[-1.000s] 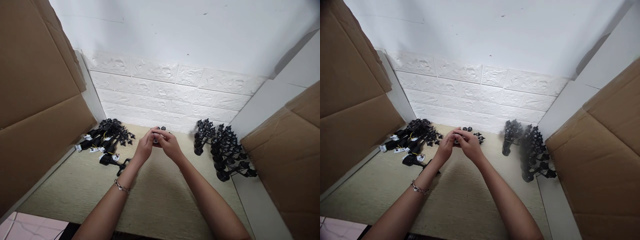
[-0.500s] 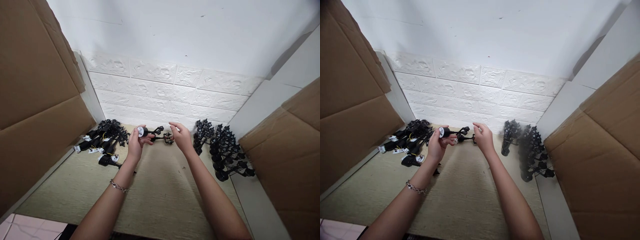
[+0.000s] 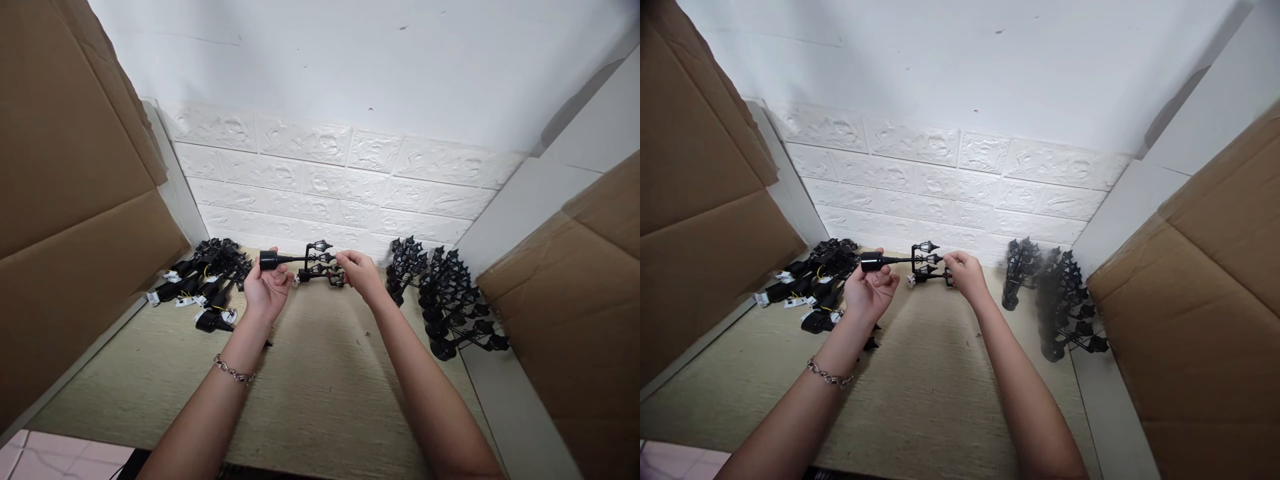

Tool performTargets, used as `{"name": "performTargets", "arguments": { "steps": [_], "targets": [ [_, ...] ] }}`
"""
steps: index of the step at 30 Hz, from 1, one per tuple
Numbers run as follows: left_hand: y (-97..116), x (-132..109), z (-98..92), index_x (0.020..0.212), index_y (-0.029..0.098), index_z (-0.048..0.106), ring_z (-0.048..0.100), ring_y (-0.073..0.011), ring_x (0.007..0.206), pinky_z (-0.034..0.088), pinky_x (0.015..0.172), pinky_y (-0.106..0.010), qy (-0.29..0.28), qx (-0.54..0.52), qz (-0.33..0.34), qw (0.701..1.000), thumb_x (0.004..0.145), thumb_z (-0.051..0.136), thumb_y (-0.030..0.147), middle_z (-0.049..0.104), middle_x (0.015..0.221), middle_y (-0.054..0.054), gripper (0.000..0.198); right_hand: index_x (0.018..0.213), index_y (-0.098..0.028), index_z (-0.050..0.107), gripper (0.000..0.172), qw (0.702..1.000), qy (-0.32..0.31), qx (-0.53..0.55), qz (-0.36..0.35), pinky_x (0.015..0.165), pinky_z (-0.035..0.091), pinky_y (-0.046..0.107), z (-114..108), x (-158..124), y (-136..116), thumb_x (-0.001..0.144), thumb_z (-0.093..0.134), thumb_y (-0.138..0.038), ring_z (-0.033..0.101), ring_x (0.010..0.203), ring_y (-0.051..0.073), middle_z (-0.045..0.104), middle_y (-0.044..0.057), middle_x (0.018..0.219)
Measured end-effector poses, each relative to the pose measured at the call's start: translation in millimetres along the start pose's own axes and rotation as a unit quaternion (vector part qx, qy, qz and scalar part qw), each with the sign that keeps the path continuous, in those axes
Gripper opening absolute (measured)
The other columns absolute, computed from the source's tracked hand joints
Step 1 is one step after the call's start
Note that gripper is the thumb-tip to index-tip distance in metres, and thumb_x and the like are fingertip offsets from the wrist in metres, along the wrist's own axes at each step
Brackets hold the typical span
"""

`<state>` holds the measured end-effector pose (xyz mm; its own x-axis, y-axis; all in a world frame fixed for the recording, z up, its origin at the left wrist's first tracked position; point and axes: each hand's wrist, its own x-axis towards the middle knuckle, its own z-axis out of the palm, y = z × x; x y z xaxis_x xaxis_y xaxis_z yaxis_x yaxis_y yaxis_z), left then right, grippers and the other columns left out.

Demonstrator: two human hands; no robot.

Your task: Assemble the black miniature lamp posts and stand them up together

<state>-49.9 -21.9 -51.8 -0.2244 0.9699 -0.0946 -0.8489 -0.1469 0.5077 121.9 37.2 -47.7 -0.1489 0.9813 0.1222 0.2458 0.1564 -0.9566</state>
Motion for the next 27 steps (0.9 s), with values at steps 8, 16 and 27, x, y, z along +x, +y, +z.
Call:
{"name": "performTargets", "arguments": {
  "steps": [8, 16, 27],
  "targets": [
    [0.1, -2.7, 0.2, 0.091, 0.017, 0.06, 0.037, -0.0013, 0.033, 0.047, 0.056, -0.017, -0.01, -0.01, 0.001, 1.0, 0.089, 0.027, 0.026, 0.052, 0.05, 0.002, 0.034, 0.07, -0.015, 0.056, 0.033, 0.996, -0.007, 0.091, 0.002, 0.035, 0.024, 0.019, 3.1, -3.6, -2.6, 0.063, 0.058, -0.047, 0.033, 0.035, 0.006, 0.038, -0.007, 0.04],
    [-6.7, 2.0, -4.0, 0.091, 0.013, 0.058, 0.043, -0.0043, 0.035, 0.047, 0.05, -0.021, -0.005, 0.011, -0.082, 0.997, 0.082, 0.035, 0.02, 0.056, 0.053, 0.001, 0.025, 0.075, -0.015, 0.063, 0.031, 0.993, 0.061, 0.071, -0.074, 0.039, 0.024, 0.02, -5.5, -19.6, -28.2, 0.066, 0.061, -0.044, 0.032, 0.039, 0.006, 0.039, -0.006, 0.042],
    [-16.9, 7.6, -9.4, 0.081, 0.013, 0.059, 0.06, -0.0125, 0.051, 0.047, 0.049, -0.023, 0.003, 0.141, -0.172, 0.975, 0.079, 0.043, 0.018, 0.065, 0.065, -0.004, 0.016, 0.071, -0.017, 0.064, 0.017, 0.949, 0.163, -0.138, -0.23, 0.053, 0.035, 0.024, -46.0, -44.8, -59.7, 0.075, 0.057, -0.033, 0.042, 0.05, 0.009, 0.055, -0.001, 0.061]
  ]
}}
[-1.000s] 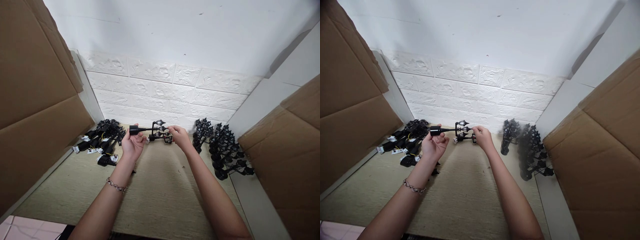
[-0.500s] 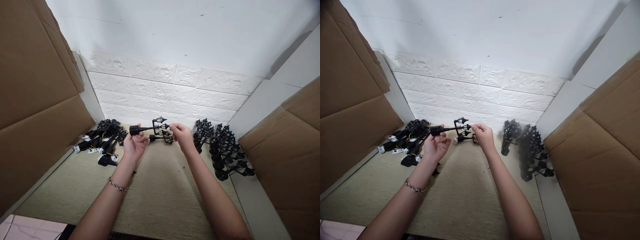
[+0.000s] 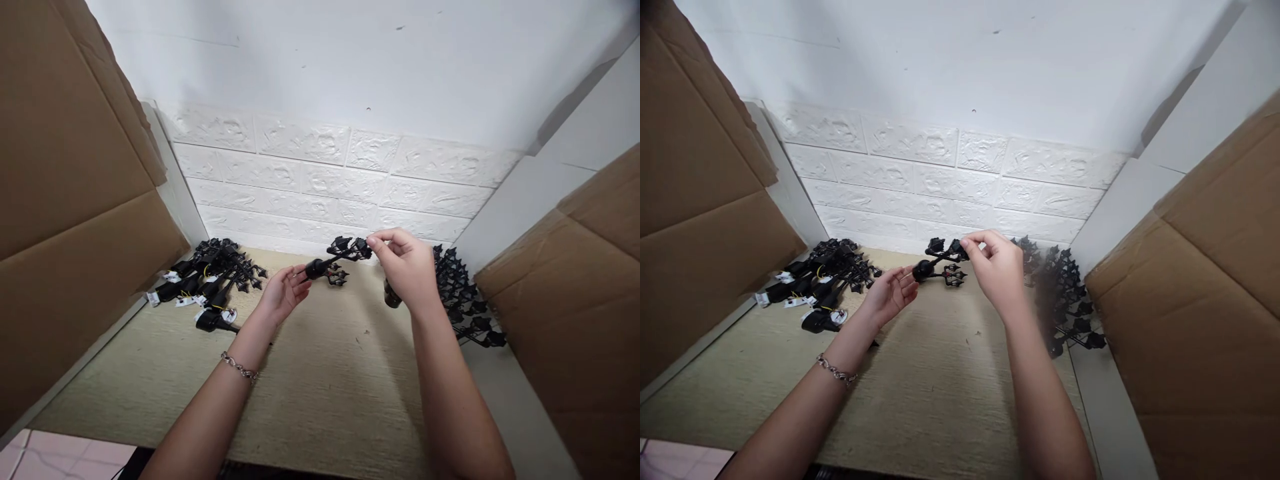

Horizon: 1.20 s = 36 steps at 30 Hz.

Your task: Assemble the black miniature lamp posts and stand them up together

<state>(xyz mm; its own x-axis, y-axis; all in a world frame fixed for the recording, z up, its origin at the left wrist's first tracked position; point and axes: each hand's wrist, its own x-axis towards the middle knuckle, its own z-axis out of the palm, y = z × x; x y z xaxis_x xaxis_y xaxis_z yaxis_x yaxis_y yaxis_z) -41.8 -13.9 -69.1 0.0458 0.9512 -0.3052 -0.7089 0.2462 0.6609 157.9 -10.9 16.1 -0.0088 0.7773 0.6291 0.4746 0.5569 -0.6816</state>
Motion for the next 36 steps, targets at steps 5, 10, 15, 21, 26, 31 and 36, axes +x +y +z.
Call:
{"name": "performTargets", "arguments": {
  "steps": [5, 10, 15, 21, 26, 31, 36],
  "targets": [
    [0.2, 4.6, -3.3, 0.083, 0.013, 0.058, 0.058, -0.0093, 0.049, 0.046, 0.048, -0.021, 0.004, 0.016, 0.004, 1.0, 0.079, 0.042, 0.016, 0.066, 0.069, -0.003, 0.017, 0.069, -0.019, 0.064, 0.015, 0.984, -0.055, -0.165, -0.037, 0.062, 0.037, 0.026, -24.0, 5.2, 1.7, 0.076, 0.054, -0.026, 0.053, 0.065, 0.014, 0.063, 0.001, 0.071],
    [-0.2, 6.4, -2.1, 0.083, 0.013, 0.058, 0.058, -0.0092, 0.051, 0.046, 0.05, -0.021, 0.012, 0.042, 0.01, 0.999, 0.079, 0.043, 0.016, 0.065, 0.068, -0.002, 0.016, 0.065, -0.018, 0.063, 0.016, 0.949, -0.158, -0.27, 0.052, 0.061, 0.035, 0.024, -40.6, 9.6, 10.6, 0.075, 0.052, -0.022, 0.055, 0.066, 0.014, 0.064, 0.001, 0.07],
    [-2.1, 5.9, 0.5, 0.083, 0.013, 0.058, 0.057, -0.0081, 0.049, 0.045, 0.049, -0.02, 0.009, 0.076, 0.006, 0.997, 0.081, 0.043, 0.017, 0.064, 0.067, -0.001, 0.016, 0.064, -0.018, 0.064, 0.014, 0.91, -0.216, -0.319, 0.154, 0.056, 0.035, 0.023, -55.8, 11.4, 20.6, 0.073, 0.054, -0.023, 0.054, 0.062, 0.013, 0.063, 0.001, 0.067],
    [-6.9, 4.8, 1.5, 0.087, 0.013, 0.06, 0.059, -0.0101, 0.058, 0.045, 0.053, -0.02, -0.031, 0.154, -0.029, 0.987, 0.081, 0.046, 0.02, 0.064, 0.078, -0.004, 0.017, 0.061, -0.018, 0.063, 0.009, 0.886, -0.228, -0.34, 0.216, 0.053, 0.035, 0.022, -59.2, 13.9, 30.5, 0.069, 0.058, -0.021, 0.053, 0.061, 0.013, 0.061, 0.001, 0.064],
    [-9.9, 6.6, -1.6, 0.09, 0.015, 0.06, 0.058, -0.0101, 0.064, 0.045, 0.058, -0.021, -0.05, 0.215, -0.026, 0.975, 0.08, 0.049, 0.025, 0.063, 0.086, -0.004, 0.017, 0.056, -0.016, 0.06, 0.013, 0.865, -0.246, -0.366, 0.239, 0.05, 0.032, 0.023, -61.2, 16.5, 33.9, 0.068, 0.058, -0.022, 0.05, 0.055, 0.011, 0.057, 0.002, 0.059],
    [-11.7, 7.7, -4.5, 0.087, 0.014, 0.061, 0.058, -0.0106, 0.067, 0.044, 0.061, -0.021, -0.074, 0.244, -0.025, 0.967, 0.079, 0.051, 0.027, 0.062, 0.086, -0.005, 0.019, 0.055, -0.016, 0.059, 0.014, 0.855, -0.246, -0.378, 0.256, 0.049, 0.033, 0.023, -65.5, 16.7, 37.4, 0.068, 0.058, -0.021, 0.049, 0.054, 0.011, 0.056, 0.002, 0.059],
    [-13.0, 6.9, -4.4, 0.088, 0.014, 0.061, 0.057, -0.0115, 0.07, 0.043, 0.063, -0.022, -0.1, 0.277, -0.036, 0.955, 0.075, 0.055, 0.031, 0.063, 0.088, -0.006, 0.022, 0.054, -0.017, 0.057, 0.014, 0.858, -0.242, -0.379, 0.246, 0.047, 0.032, 0.022, -67.5, 15.9, 40.3, 0.067, 0.056, -0.02, 0.048, 0.052, 0.011, 0.055, 0.001, 0.056]
  ]
}}
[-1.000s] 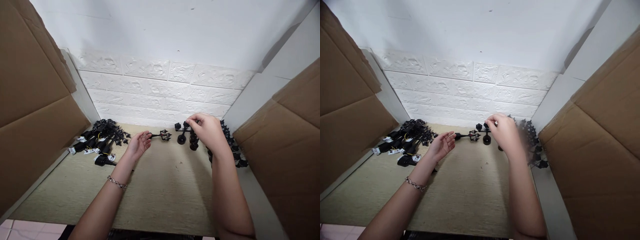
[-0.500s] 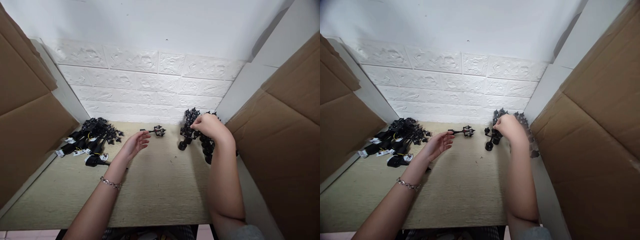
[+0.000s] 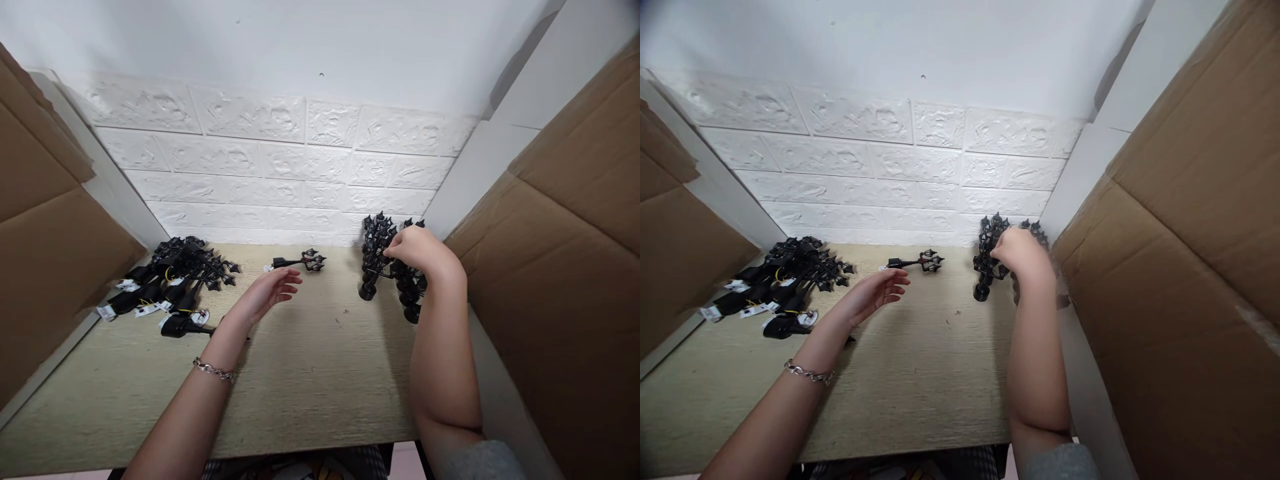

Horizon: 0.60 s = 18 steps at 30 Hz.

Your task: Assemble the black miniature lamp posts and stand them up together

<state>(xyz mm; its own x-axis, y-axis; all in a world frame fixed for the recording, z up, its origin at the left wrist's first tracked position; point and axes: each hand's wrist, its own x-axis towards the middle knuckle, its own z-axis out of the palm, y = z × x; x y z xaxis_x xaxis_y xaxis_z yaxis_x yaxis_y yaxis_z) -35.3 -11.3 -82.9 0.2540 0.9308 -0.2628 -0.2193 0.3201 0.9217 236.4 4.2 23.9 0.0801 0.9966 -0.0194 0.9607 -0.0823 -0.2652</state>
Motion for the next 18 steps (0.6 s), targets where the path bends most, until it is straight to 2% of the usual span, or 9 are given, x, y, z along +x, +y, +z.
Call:
{"name": "performTargets", "arguments": {
  "steps": [18],
  "targets": [
    [-1.0, 0.3, 1.0, 0.093, 0.015, 0.059, 0.056, -0.0121, 0.071, 0.042, 0.066, -0.025, -0.011, 0.054, 0.001, 0.998, 0.073, 0.055, 0.039, 0.061, 0.091, -0.007, 0.031, 0.057, -0.017, 0.057, 0.011, 1.0, -0.006, -0.007, 0.027, 0.047, 0.032, 0.022, -2.8, -1.5, 2.4, 0.067, 0.056, -0.023, 0.049, 0.054, 0.012, 0.057, 0.002, 0.061]
  ]
}}
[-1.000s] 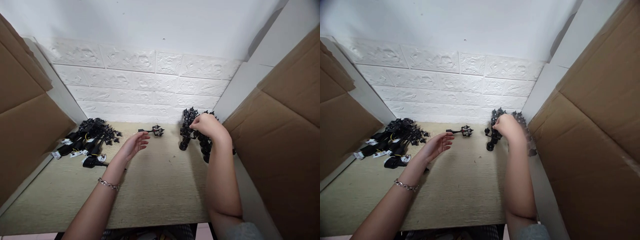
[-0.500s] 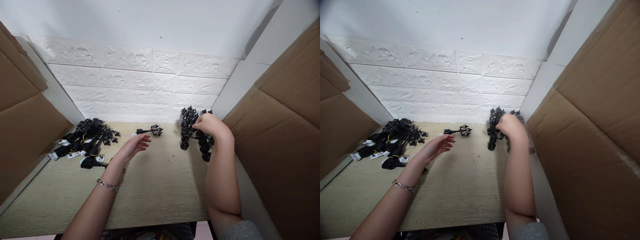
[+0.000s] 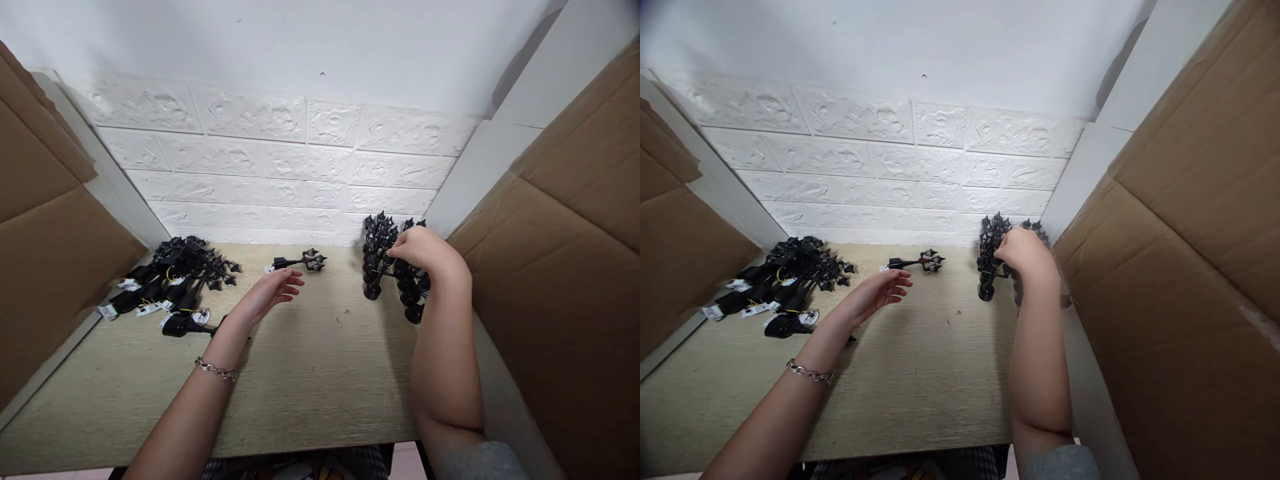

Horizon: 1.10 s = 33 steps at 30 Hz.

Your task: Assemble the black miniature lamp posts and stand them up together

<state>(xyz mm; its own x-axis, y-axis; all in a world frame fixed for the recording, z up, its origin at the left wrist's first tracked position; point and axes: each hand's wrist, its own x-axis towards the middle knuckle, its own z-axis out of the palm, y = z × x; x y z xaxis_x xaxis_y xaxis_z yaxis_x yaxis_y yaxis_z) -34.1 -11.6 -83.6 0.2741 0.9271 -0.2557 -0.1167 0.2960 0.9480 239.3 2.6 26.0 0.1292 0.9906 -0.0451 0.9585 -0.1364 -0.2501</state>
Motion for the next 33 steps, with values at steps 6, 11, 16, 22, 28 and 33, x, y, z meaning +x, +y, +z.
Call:
{"name": "performTargets", "arguments": {
  "steps": [6, 11, 16, 22, 28, 33],
  "targets": [
    [-0.1, -1.2, 1.3, 0.094, 0.015, 0.059, 0.056, -0.013, 0.072, 0.042, 0.067, -0.025, 0.004, 0.019, 0.004, 1.0, 0.074, 0.054, 0.04, 0.061, 0.093, -0.008, 0.033, 0.06, -0.017, 0.058, 0.007, 1.0, 0.002, 0.01, -0.003, 0.049, 0.034, 0.022, 0.9, -1.1, 0.2, 0.066, 0.057, -0.021, 0.052, 0.058, 0.013, 0.061, 0.003, 0.065],
    [3.5, -0.2, -0.8, 0.094, 0.015, 0.058, 0.056, -0.0127, 0.068, 0.042, 0.064, -0.024, 0.083, 0.103, 0.066, 0.989, 0.075, 0.049, 0.038, 0.062, 0.09, -0.007, 0.032, 0.061, -0.017, 0.059, 0.008, 1.0, 0.009, 0.01, -0.011, 0.05, 0.034, 0.022, 2.8, -0.3, 1.4, 0.067, 0.058, -0.023, 0.054, 0.058, 0.014, 0.062, 0.004, 0.066],
    [8.8, 0.2, -8.3, 0.09, 0.016, 0.058, 0.055, -0.017, 0.075, 0.041, 0.071, -0.028, 0.215, 0.253, 0.151, 0.931, 0.077, 0.044, 0.032, 0.062, 0.086, -0.006, 0.025, 0.06, -0.018, 0.06, 0.009, 1.0, 0.012, 0.006, -0.011, 0.051, 0.035, 0.023, 4.0, 0.9, -0.5, 0.067, 0.057, -0.022, 0.054, 0.058, 0.014, 0.062, 0.003, 0.065],
    [6.8, -1.0, -16.1, 0.101, 0.015, 0.057, 0.048, -0.026, 0.104, 0.034, 0.092, -0.035, 0.335, 0.494, 0.184, 0.781, 0.081, 0.04, 0.03, 0.051, 0.112, -0.014, 0.031, 0.061, -0.018, 0.06, 0.01, 1.0, 0.011, 0.002, -0.004, 0.05, 0.034, 0.023, 4.9, 2.7, 1.1, 0.067, 0.057, -0.024, 0.054, 0.057, 0.014, 0.062, 0.003, 0.065],
    [2.3, -3.0, -23.6, 0.119, 0.015, 0.048, 0.037, -0.0369, 0.115, 0.031, 0.093, -0.046, 0.379, 0.588, 0.043, 0.713, 0.079, 0.043, 0.036, 0.035, 0.131, -0.019, 0.045, 0.061, -0.018, 0.06, 0.011, 1.0, 0.026, -0.011, -0.014, 0.051, 0.034, 0.023, 7.2, 8.5, 6.2, 0.068, 0.057, -0.027, 0.054, 0.057, 0.014, 0.062, 0.003, 0.065],
    [-0.3, -7.9, -32.1, 0.115, 0.013, 0.052, 0.044, -0.0365, 0.106, 0.033, 0.087, -0.047, 0.34, 0.652, -0.035, 0.677, 0.078, 0.043, 0.032, 0.049, 0.119, -0.019, 0.042, 0.064, -0.018, 0.062, 0.012, 1.0, 0.012, 0.003, -0.013, 0.052, 0.035, 0.023, 6.9, 8.1, 6.1, 0.069, 0.056, -0.026, 0.055, 0.062, 0.014, 0.063, 0.003, 0.068]
  ]
}}
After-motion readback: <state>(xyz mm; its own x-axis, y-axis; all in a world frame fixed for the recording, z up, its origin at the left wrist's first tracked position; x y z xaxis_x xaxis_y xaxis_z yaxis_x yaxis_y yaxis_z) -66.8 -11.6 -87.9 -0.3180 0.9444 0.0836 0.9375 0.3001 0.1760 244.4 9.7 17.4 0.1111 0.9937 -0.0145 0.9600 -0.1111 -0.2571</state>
